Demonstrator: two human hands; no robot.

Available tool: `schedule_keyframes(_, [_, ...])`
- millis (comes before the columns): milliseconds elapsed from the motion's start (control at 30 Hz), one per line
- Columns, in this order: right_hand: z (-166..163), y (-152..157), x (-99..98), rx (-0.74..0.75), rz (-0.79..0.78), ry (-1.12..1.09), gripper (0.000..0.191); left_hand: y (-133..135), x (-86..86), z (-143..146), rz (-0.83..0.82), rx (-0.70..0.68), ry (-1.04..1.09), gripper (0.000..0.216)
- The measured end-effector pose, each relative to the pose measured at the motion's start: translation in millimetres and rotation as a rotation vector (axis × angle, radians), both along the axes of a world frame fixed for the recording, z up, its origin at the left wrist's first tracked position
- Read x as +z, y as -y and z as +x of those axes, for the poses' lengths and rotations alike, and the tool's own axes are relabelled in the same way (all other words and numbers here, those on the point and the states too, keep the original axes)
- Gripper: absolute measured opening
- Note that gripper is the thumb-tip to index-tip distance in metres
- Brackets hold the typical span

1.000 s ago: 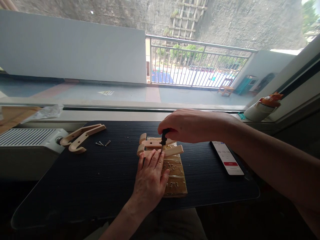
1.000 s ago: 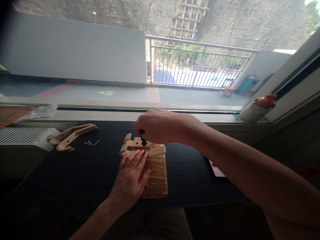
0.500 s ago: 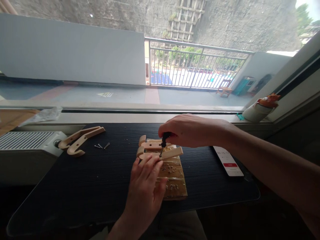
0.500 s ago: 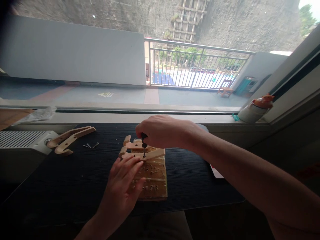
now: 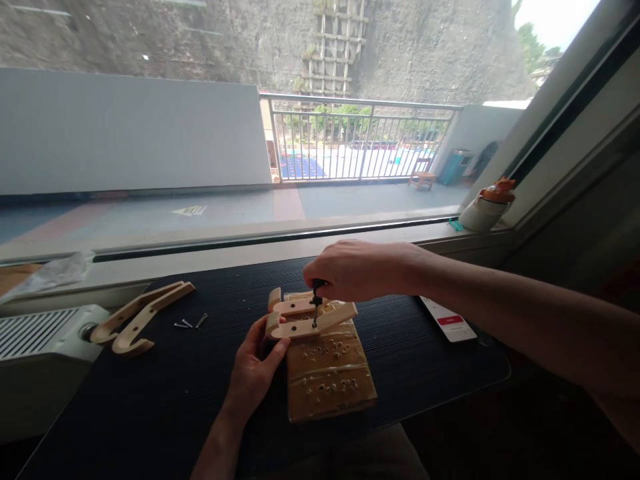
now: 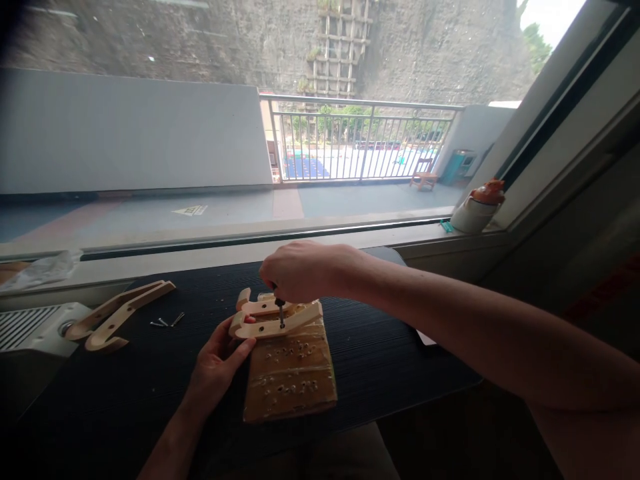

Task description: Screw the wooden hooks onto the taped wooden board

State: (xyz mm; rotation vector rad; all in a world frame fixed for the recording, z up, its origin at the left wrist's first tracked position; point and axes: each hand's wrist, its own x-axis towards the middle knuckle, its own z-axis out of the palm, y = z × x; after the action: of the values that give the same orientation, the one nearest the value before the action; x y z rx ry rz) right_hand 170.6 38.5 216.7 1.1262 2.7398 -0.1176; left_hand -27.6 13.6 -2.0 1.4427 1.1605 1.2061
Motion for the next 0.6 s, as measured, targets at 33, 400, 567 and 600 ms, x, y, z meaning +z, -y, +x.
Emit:
schedule_keyframes(33, [-0.8, 0.2, 0.8, -0.01, 0.001, 0.0, 0.023, 0.6, -1.1, 0.0, -0.005, 0.007, 0.006, 0.048])
schedule_keyframes(400, [0.1, -2.2, 3.7, 0.024, -0.001, -0.006, 0.019, 7.8, -7.0, 24.9, 0.005, 0.062, 0.03, 0.036])
schedule_keyframes(567, [7.6, 0.0, -0.5, -0.056, -0.022, -0.022, 0.022, 8.3, -3.9, 21.0, -0.026, 0.011, 0.054, 0.035])
schedule_keyframes(600, [7.9, 0.4, -0.3, -0.072, -0.024, -0.019, 0.022, 8.7, -3.2, 20.3, -0.028, 0.009, 0.058, 0.035])
